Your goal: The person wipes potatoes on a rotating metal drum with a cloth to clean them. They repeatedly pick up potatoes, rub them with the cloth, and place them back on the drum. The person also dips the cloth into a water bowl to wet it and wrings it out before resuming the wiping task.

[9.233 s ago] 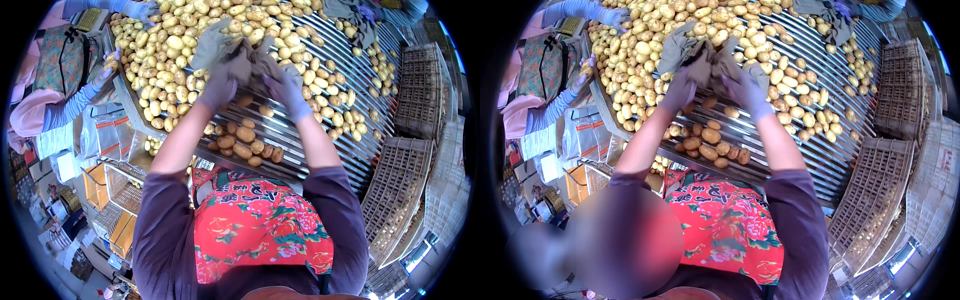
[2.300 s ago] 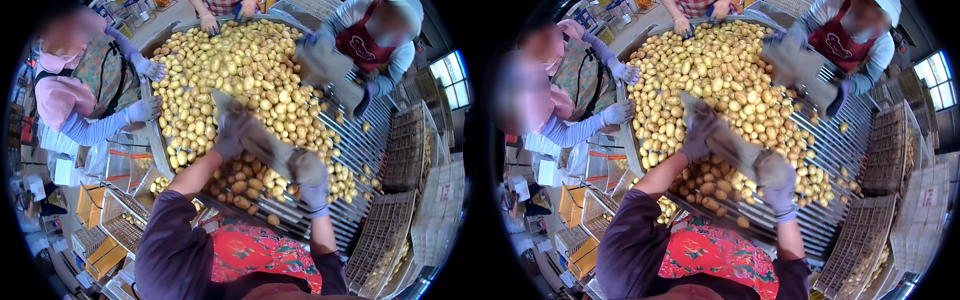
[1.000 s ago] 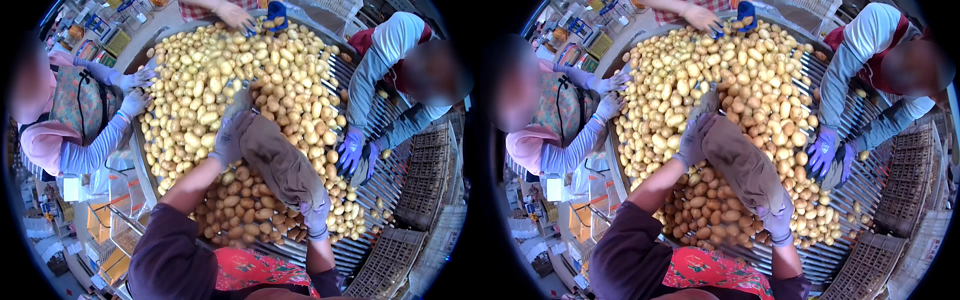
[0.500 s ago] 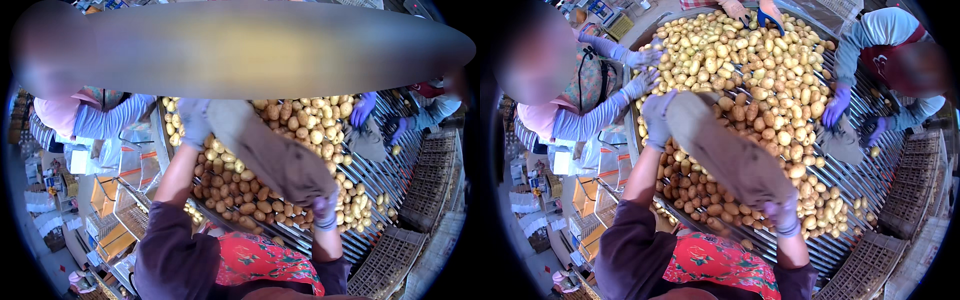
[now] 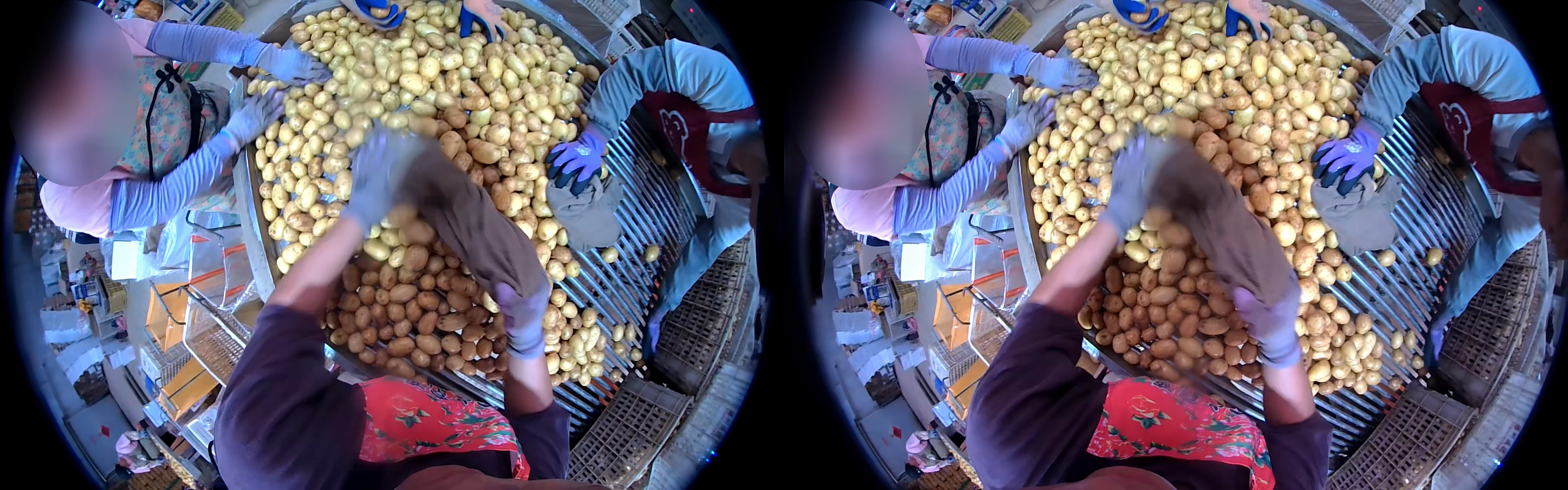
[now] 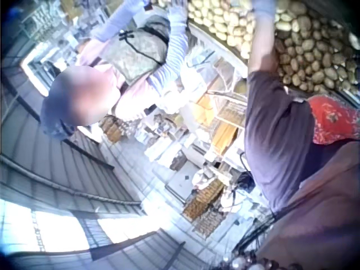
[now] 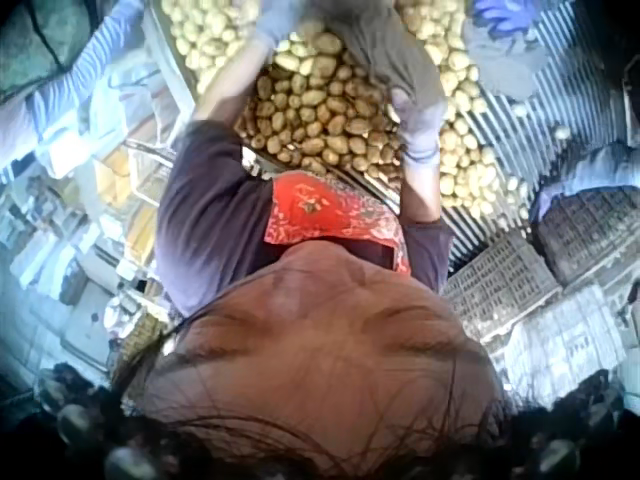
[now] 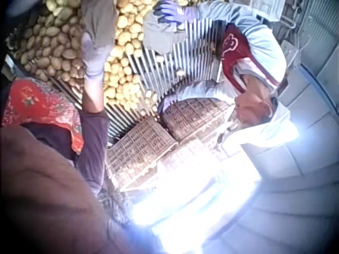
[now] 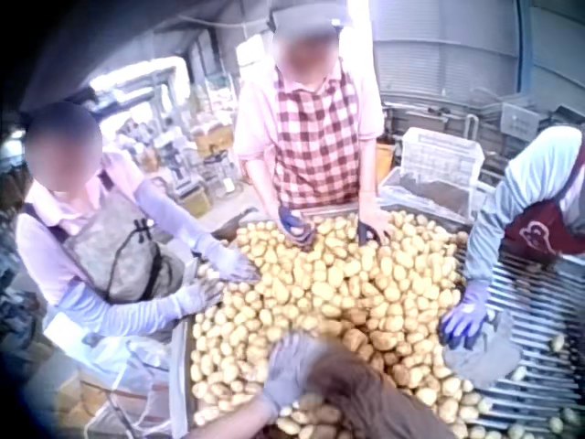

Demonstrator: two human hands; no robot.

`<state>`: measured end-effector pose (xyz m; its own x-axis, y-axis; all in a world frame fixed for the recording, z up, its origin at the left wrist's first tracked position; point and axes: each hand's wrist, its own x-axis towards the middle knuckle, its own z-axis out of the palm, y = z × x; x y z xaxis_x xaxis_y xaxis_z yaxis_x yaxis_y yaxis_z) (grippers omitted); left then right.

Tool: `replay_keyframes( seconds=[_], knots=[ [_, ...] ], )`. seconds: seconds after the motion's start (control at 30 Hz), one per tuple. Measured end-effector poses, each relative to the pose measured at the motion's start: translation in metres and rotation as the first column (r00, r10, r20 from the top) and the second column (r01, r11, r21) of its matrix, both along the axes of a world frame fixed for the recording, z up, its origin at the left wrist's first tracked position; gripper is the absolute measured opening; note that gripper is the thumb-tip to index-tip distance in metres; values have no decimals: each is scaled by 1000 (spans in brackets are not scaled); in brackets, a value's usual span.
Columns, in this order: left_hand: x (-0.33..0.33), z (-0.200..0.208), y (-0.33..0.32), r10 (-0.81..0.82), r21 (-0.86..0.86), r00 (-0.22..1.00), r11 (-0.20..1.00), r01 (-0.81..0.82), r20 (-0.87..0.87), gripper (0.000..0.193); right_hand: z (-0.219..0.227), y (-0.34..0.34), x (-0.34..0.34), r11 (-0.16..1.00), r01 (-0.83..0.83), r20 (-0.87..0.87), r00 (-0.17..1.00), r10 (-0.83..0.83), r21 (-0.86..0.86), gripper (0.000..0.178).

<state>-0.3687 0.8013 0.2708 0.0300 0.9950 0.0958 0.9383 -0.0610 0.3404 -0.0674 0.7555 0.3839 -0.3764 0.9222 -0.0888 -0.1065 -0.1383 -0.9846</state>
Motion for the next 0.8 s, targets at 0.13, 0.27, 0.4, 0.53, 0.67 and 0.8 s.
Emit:
replay_keyframes(
  seconds=[0.13,0.27,0.4,0.53,0.67,0.8],
  knots=[
    [7,-13,-41,-3,111,995,994,14,-95,74,16,-16,15,998,50,-45,998,-52,-39,77],
    [-16,-52,15,264,94,930,964,-248,-254,80,-9,-62,-12,998,-6,52,999,9,-56,57],
    [27,27,65,13,-381,999,925,1,33,64,16,-48,10,988,16,121,992,-35,155,48],
    [69,11,-13,-210,232,877,966,117,432,53,48,-27,84,902,213,355,866,-352,375,43],
    [123,25,18,-292,204,956,934,294,-41,58,-33,-23,83,749,-246,751,474,-460,615,72],
    [129,-23,100,-133,212,918,951,224,-373,61,-115,21,50,734,-186,730,411,-545,653,90]
  ],
)
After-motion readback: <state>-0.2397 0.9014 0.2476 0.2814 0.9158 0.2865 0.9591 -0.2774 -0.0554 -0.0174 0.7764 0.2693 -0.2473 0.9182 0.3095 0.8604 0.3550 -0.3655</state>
